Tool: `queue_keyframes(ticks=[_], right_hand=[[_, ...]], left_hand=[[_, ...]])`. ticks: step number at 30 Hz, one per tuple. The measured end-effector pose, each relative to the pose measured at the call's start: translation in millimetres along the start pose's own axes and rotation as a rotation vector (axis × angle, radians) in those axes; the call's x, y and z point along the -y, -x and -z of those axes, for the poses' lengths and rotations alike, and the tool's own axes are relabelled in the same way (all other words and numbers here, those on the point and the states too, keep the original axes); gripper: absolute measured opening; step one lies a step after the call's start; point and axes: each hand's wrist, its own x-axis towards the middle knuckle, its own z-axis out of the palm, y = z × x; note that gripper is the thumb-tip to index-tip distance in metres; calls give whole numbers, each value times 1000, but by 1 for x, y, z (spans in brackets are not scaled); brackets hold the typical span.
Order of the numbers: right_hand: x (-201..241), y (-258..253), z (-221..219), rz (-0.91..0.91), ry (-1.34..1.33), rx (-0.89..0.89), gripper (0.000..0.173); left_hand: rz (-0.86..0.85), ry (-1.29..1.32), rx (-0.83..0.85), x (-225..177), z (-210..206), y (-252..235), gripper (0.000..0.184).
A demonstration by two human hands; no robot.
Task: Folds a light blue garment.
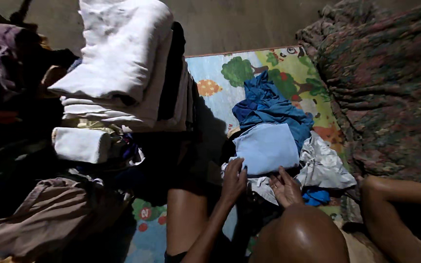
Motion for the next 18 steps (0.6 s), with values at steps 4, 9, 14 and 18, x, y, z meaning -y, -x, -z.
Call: queue_keyframes(ticks=[4, 9, 14, 18], right_hand=[[-3, 3, -13, 73, 147, 4, 35], [1, 8, -38, 306, 361, -1, 48], [28, 25, -59, 587, 540, 88, 47], [79, 46, -103, 872, 741, 340, 55]], left_hand=[[-112, -267, -210, 15, 76, 47, 28], [260, -479, -132, 36, 136, 60, 34], [602, -575, -13, 26, 132, 43, 38], [654, -578, 36, 17, 137, 37, 36]])
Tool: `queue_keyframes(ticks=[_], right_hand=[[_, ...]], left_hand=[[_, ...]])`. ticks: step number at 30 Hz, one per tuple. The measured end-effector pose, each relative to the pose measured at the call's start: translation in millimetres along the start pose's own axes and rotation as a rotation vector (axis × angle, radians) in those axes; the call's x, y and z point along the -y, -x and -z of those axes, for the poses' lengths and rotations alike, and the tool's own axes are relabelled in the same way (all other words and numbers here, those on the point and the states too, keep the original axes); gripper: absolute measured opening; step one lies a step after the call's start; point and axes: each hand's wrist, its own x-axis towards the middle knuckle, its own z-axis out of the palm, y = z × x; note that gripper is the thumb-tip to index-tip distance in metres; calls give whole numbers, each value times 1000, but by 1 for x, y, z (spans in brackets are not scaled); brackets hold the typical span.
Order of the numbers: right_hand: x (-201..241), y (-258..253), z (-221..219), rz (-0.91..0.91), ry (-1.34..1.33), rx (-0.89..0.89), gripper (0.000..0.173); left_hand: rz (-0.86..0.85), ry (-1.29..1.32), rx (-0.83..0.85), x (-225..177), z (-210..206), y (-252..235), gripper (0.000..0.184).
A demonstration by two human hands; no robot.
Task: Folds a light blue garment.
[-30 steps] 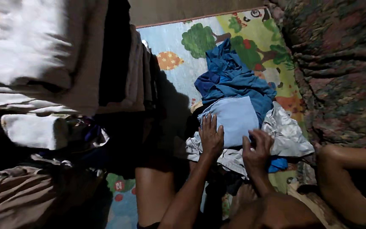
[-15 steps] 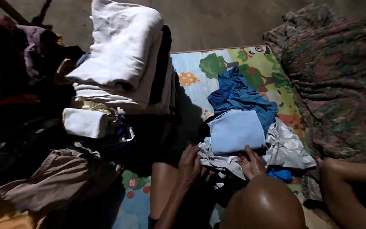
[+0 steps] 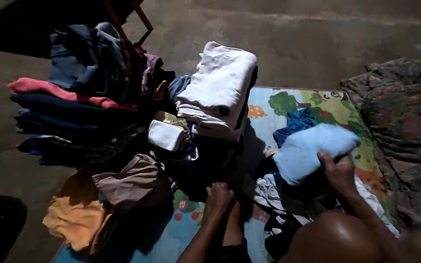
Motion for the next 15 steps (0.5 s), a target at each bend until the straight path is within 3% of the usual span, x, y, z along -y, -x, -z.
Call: queue_keyframes(ticks=[5, 9, 12, 14, 15], right_hand=[[120, -44, -33, 204, -218, 189, 38], [209, -83, -86, 298, -689, 398, 17], [238, -110, -136, 196, -800, 434, 19], [227, -117, -166, 80, -568, 402, 35], [212, -121, -179, 34, -437, 425, 45]], left_hand=[[48, -55, 88, -7, 9, -3, 38], [83, -95, 109, -8, 9, -7, 43], [-130, 189, -102, 25, -18, 5, 38], [-328, 94, -122, 41, -26, 11, 39], [-472, 19, -234, 51, -37, 10, 35]])
